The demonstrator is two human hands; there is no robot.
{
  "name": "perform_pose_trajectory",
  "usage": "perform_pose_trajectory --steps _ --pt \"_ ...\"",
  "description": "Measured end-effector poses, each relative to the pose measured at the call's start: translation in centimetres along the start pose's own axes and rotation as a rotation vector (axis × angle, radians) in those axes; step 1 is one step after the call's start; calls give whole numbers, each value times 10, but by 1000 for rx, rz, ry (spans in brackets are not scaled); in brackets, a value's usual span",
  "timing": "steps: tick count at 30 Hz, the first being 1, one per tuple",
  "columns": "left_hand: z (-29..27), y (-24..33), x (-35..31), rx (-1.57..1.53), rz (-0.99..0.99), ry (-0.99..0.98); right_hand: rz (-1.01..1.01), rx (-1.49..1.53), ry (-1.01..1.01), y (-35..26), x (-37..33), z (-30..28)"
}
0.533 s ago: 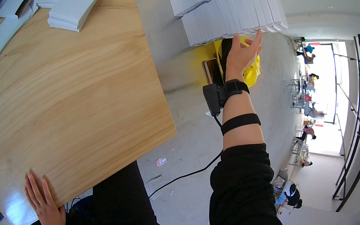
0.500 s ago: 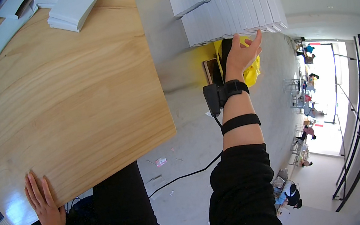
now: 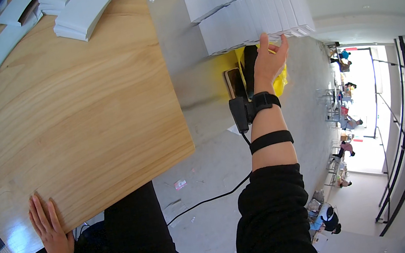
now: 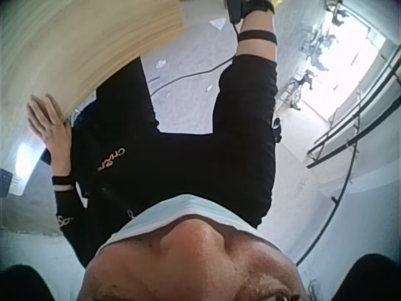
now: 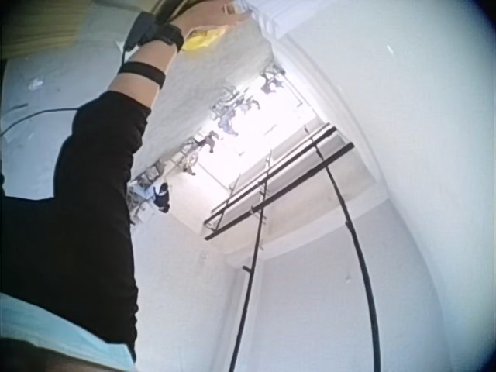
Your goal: Fold and stack white material sheets on a table in a manufacturing environment.
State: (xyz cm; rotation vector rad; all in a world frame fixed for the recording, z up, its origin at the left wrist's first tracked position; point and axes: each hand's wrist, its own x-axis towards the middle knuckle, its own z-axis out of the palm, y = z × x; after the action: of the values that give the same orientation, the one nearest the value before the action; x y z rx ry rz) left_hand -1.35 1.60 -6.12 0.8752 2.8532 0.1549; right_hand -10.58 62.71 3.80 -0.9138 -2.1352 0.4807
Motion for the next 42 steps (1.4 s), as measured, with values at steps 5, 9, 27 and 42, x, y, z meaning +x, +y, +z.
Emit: perform_pose_trajectory --steps 5,9,27,42 --pt "-5 2 3 -33 0 38 -6 61 -2 -12 7 -8" --pt "-4 1 3 -36 0 43 217 267 -50 -36 10 -12" --pt "-9 -3 -1 -58 -24 13 663 660 -101 -50 33 -25" --pt "-1 -2 -7 -75 46 119 407 620 -1198 -90 -289 -24"
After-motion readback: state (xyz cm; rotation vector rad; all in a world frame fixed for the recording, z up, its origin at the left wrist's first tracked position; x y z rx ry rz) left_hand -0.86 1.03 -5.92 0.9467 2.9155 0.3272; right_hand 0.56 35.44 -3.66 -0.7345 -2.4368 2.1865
